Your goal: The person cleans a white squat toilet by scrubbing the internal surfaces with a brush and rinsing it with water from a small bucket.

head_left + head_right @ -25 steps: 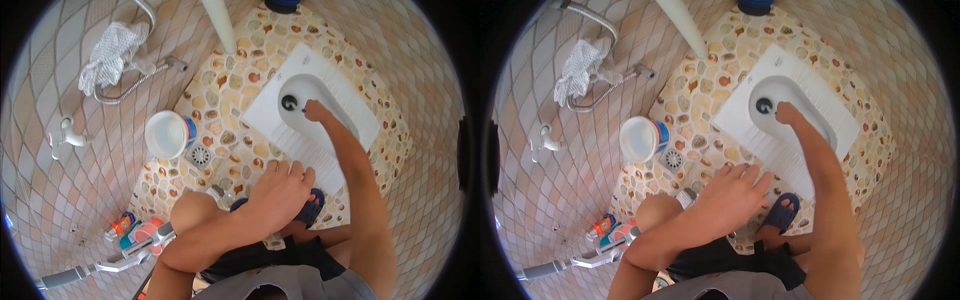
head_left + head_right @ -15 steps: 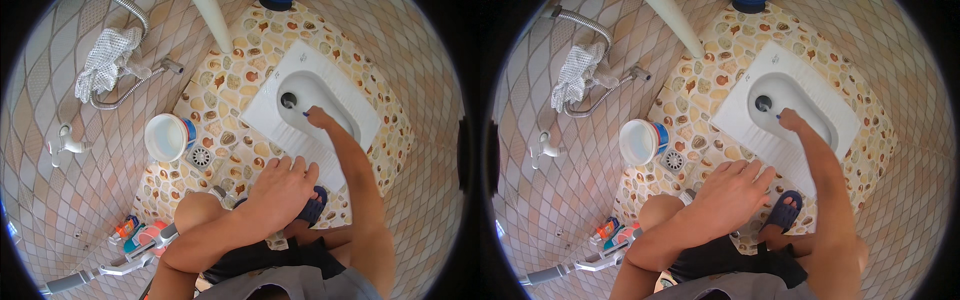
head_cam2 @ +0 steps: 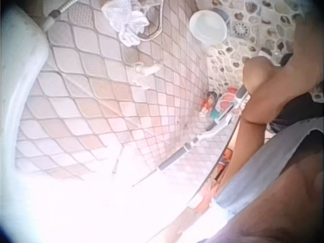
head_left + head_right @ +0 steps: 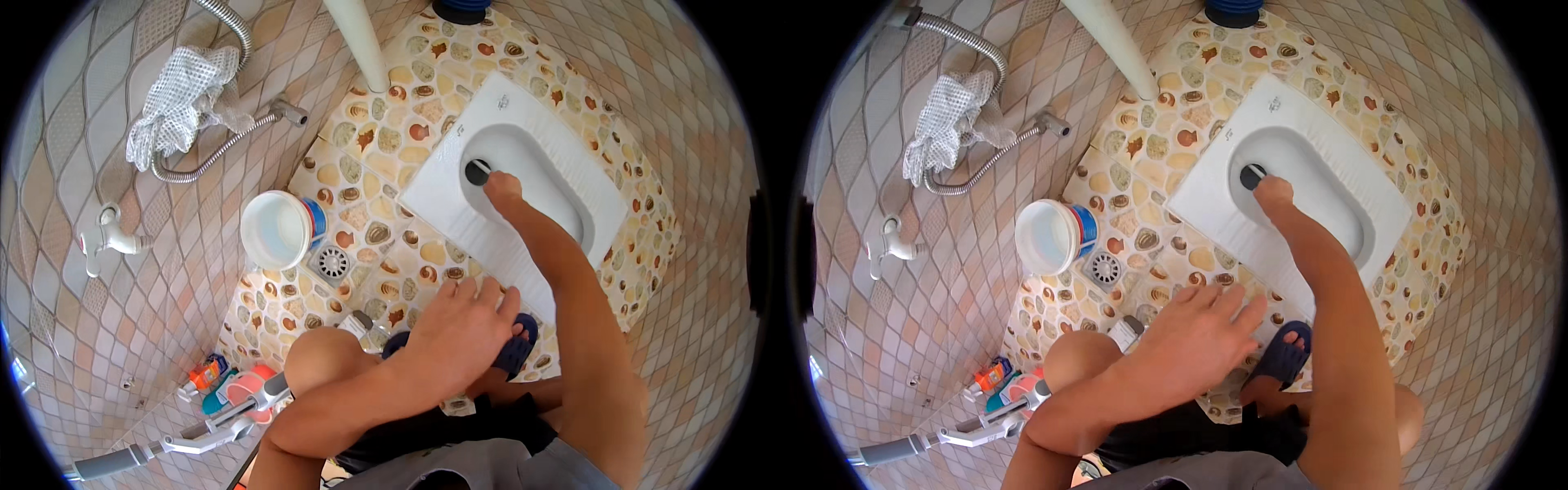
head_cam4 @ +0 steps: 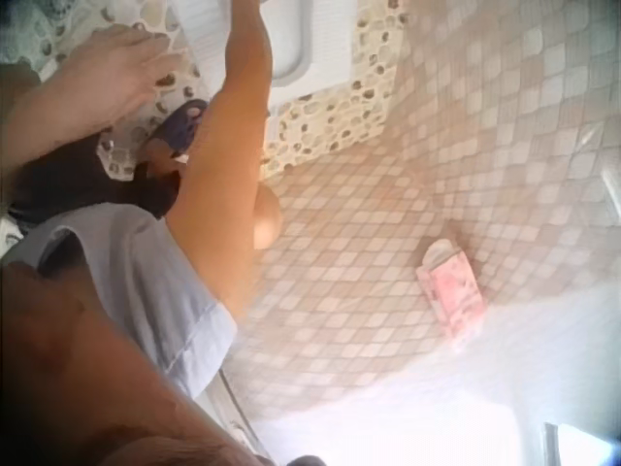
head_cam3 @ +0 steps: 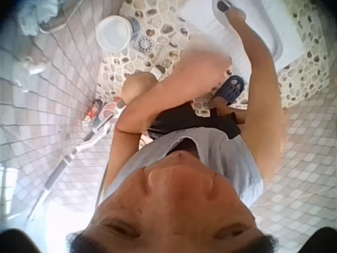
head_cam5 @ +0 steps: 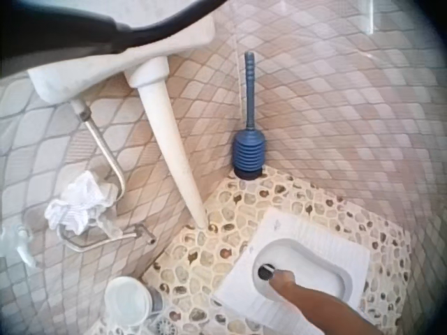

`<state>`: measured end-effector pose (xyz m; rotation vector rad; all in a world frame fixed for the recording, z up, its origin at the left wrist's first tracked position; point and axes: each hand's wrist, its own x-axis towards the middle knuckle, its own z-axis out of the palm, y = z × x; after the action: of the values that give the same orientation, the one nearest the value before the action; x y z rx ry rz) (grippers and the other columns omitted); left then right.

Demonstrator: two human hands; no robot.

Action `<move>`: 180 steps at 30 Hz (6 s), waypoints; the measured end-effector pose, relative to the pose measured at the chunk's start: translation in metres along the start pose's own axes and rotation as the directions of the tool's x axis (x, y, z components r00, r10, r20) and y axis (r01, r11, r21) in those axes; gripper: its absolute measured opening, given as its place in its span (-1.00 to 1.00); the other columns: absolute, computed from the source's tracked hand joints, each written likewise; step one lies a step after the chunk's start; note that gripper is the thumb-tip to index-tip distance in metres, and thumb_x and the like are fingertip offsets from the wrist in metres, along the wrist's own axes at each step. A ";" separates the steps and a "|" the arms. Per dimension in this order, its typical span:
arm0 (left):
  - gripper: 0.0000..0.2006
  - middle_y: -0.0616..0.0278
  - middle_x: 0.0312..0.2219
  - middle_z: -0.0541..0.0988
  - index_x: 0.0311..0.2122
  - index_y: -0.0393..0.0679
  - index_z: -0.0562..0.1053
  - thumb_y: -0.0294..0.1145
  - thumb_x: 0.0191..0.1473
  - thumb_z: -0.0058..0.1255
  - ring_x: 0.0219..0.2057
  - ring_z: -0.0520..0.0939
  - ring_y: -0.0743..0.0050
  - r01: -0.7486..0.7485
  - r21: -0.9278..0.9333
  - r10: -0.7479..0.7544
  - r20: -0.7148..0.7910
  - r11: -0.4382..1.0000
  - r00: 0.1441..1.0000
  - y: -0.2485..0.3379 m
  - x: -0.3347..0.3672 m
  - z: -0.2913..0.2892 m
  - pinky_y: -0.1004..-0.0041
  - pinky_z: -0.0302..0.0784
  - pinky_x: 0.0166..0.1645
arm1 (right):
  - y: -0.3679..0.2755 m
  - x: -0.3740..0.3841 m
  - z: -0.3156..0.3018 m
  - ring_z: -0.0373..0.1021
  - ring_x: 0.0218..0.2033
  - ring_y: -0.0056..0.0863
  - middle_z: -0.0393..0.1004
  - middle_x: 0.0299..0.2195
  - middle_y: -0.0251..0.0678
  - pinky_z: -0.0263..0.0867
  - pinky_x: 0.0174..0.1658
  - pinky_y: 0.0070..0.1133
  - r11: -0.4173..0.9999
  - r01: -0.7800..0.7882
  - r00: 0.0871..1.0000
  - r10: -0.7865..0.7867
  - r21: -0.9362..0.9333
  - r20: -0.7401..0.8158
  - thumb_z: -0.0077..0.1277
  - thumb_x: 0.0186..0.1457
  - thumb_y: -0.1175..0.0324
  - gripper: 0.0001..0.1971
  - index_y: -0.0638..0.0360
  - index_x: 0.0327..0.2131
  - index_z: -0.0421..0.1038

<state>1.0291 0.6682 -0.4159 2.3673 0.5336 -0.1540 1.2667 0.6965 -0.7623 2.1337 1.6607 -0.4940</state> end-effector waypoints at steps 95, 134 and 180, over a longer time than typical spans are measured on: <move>-0.61 0.08 -0.31 0.49 -0.07 -0.23 0.38 -0.28 0.02 0.11 -0.26 0.55 0.12 0.011 0.039 -0.010 -0.026 0.999 1.000 0.007 0.008 -0.012 0.27 0.44 -0.17 | 0.031 -0.010 -0.032 0.54 -0.25 -0.27 0.58 -0.34 -0.15 0.46 -0.20 -0.40 0.955 0.285 0.955 -0.275 -0.084 0.115 0.06 -0.07 0.45 -0.89 0.11 -0.41 0.56; -0.66 0.07 -0.32 0.51 -0.13 -0.25 0.40 -0.31 0.02 0.09 -0.25 0.57 0.11 0.068 0.096 -0.069 0.002 0.993 0.998 -0.007 0.007 0.005 0.23 0.44 -0.13 | 0.002 -0.049 -0.058 0.49 -0.12 -0.33 0.56 -0.22 -0.26 0.46 -0.16 -0.47 0.924 0.311 0.934 -0.254 -0.223 0.251 -0.01 0.05 0.46 -0.81 0.12 -0.29 0.59; -0.70 0.09 -0.38 0.49 -0.16 -0.23 0.40 -0.31 0.02 0.08 -0.29 0.55 0.09 -0.047 0.087 0.044 0.041 0.995 0.998 0.000 0.032 0.027 0.21 0.42 -0.17 | 0.014 -0.012 0.012 0.10 -0.73 -0.69 0.12 -0.70 -0.51 0.06 -0.69 -0.75 -0.999 -0.015 0.897 -0.034 -0.048 0.441 -0.38 0.05 0.60 -0.79 0.10 -0.59 0.13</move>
<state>1.0589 0.6615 -0.4440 2.4544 0.4626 -0.2067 1.2767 0.6775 -0.7653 -0.6818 0.8013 1.2006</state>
